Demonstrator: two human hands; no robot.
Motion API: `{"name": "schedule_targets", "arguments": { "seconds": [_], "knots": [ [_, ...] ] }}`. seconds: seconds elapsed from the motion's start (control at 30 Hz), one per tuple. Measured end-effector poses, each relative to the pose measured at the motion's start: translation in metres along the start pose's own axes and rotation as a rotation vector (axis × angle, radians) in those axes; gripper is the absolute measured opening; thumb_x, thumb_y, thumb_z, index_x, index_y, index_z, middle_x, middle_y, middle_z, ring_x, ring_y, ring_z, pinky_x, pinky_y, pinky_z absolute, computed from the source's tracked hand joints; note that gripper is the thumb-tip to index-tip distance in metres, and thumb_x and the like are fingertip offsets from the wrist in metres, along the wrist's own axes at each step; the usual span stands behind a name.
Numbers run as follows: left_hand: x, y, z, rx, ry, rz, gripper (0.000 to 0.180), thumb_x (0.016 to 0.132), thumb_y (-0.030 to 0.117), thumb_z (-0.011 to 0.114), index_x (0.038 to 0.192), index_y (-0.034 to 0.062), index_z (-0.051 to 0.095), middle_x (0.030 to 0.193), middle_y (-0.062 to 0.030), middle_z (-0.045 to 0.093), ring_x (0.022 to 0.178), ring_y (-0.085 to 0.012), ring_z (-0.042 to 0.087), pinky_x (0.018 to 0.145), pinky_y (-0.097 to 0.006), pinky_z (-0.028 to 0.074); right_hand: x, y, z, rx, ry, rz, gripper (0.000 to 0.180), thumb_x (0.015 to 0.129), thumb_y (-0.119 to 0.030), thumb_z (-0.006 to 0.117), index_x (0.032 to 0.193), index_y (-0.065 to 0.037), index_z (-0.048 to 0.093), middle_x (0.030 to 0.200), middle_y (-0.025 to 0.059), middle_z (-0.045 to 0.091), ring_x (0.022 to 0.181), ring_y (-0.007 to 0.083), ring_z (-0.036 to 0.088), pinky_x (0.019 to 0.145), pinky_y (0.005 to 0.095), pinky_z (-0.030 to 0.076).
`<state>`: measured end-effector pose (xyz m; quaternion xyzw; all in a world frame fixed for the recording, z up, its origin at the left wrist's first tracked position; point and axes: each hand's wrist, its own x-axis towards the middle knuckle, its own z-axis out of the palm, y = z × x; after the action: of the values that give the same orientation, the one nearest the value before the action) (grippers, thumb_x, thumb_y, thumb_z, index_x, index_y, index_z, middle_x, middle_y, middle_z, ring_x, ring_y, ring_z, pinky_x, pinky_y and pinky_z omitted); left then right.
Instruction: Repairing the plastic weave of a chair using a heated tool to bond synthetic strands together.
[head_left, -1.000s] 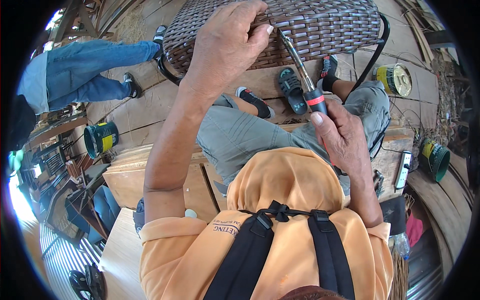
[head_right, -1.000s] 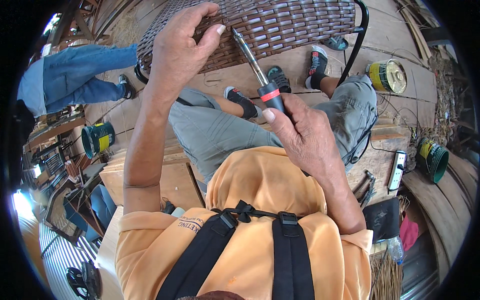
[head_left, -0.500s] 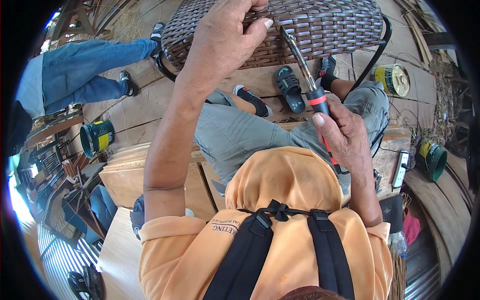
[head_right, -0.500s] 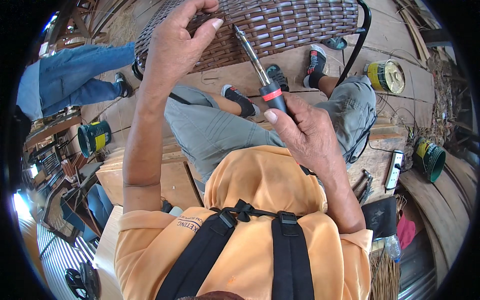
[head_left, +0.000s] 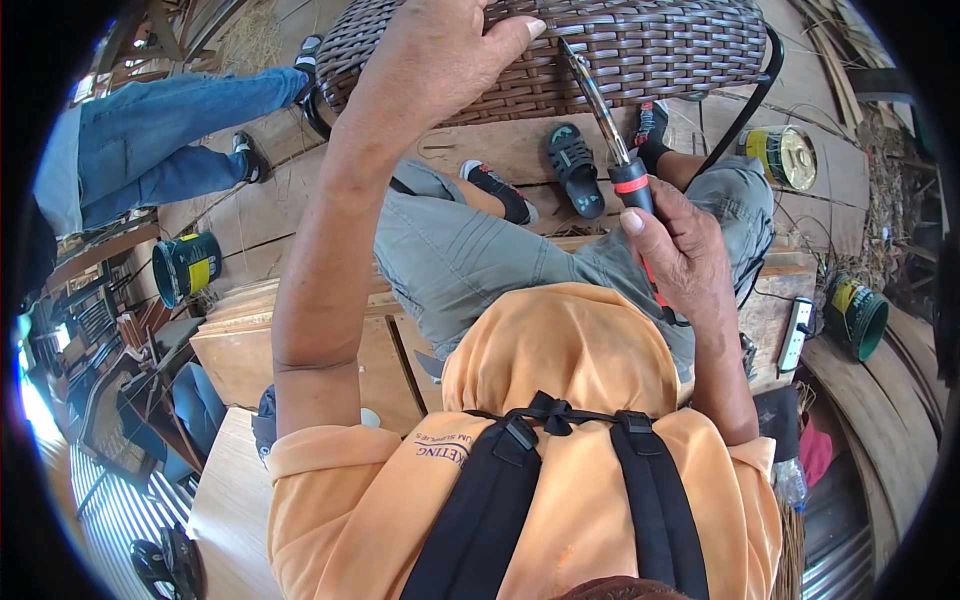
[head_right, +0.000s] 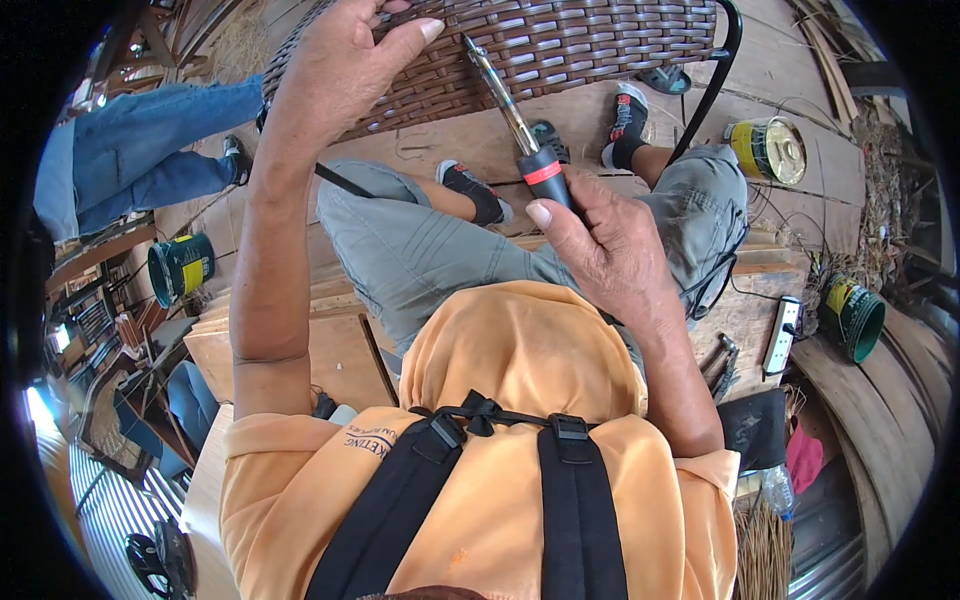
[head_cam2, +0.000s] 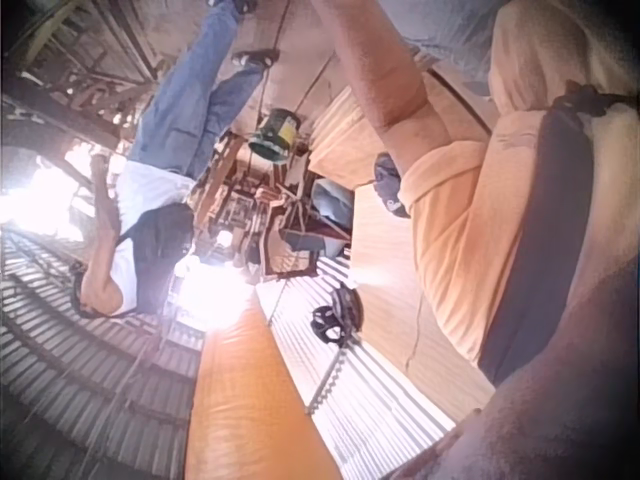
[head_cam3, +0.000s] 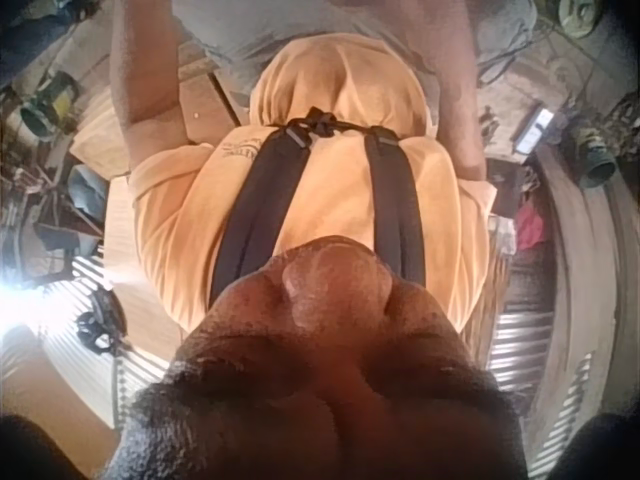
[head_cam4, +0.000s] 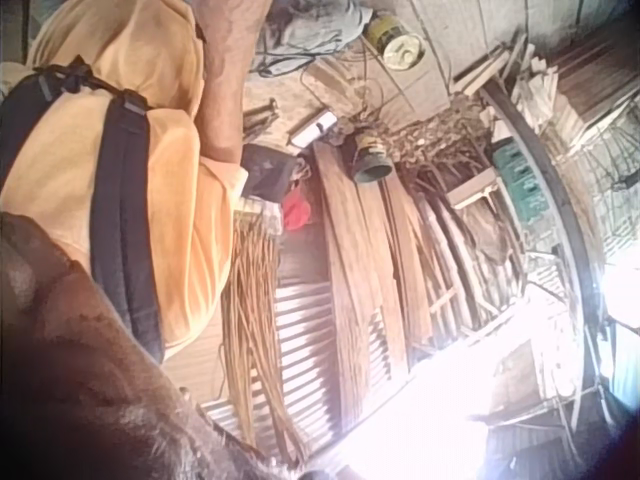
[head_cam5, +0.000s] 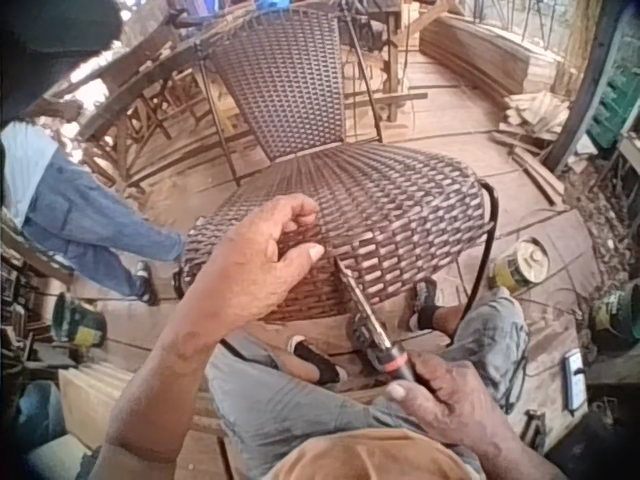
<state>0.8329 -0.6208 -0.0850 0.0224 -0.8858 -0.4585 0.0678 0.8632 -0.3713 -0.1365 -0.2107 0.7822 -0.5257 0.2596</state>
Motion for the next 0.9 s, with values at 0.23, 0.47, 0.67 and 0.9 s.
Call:
{"name": "schedule_targets", "arguments": {
  "seconds": [0.23, 0.47, 0.67, 0.9],
  "knots": [
    [0.002, -0.018, 0.004, 0.028, 0.084, 0.614, 0.036, 0.093, 0.022, 0.054, 0.118, -0.0031, 0.052, 0.109, -0.0227, 0.060, 0.104, -0.0376, 0.056, 0.092, -0.038, 0.043, -0.033, -0.012, -0.017, 0.133, 0.139, 0.149, 0.029, 0.094, -0.027, 0.052, 0.103, 0.000, 0.057, 0.059, 0.0014, 0.050, 0.049, 0.0077, 0.044, 0.047, 0.0238, 0.035],
    [0.000, -0.002, 0.017, 0.500, 0.154, 0.309, 0.039, 0.090, 0.023, 0.057, 0.117, -0.0055, 0.053, 0.111, -0.0233, 0.060, 0.104, -0.0396, 0.056, 0.091, -0.043, 0.044, -0.026, -0.016, -0.010, 0.419, 0.287, 0.089, 0.031, 0.095, -0.029, 0.053, 0.101, 0.001, 0.056, 0.060, -0.0016, 0.050, 0.051, 0.0033, 0.041, 0.048, 0.0190, 0.031],
    [-0.001, -0.009, 0.015, 0.600, 0.133, 0.310, 0.048, 0.088, 0.030, 0.062, 0.119, -0.0051, 0.052, 0.116, -0.0235, 0.059, 0.105, -0.0395, 0.057, 0.090, -0.042, 0.046, -0.016, -0.015, 0.007, 0.418, 0.186, -0.016, 0.035, 0.095, -0.032, 0.050, 0.106, 0.001, 0.054, 0.059, 0.0010, 0.051, 0.049, 0.0054, 0.044, 0.045, 0.0193, 0.031],
    [-0.006, -0.005, -0.033, 0.052, 0.087, 0.031, 0.045, 0.098, 0.035, 0.047, 0.111, -0.0064, 0.059, 0.108, -0.0162, 0.064, 0.105, -0.0254, 0.058, 0.093, -0.033, 0.043, -0.017, -0.010, 0.030, 0.215, 0.031, 0.101, 0.030, 0.092, -0.029, 0.059, 0.101, 0.000, 0.056, 0.061, 0.0022, 0.050, 0.056, 0.0078, 0.046, 0.052, 0.0255, 0.040]
  ]
}}
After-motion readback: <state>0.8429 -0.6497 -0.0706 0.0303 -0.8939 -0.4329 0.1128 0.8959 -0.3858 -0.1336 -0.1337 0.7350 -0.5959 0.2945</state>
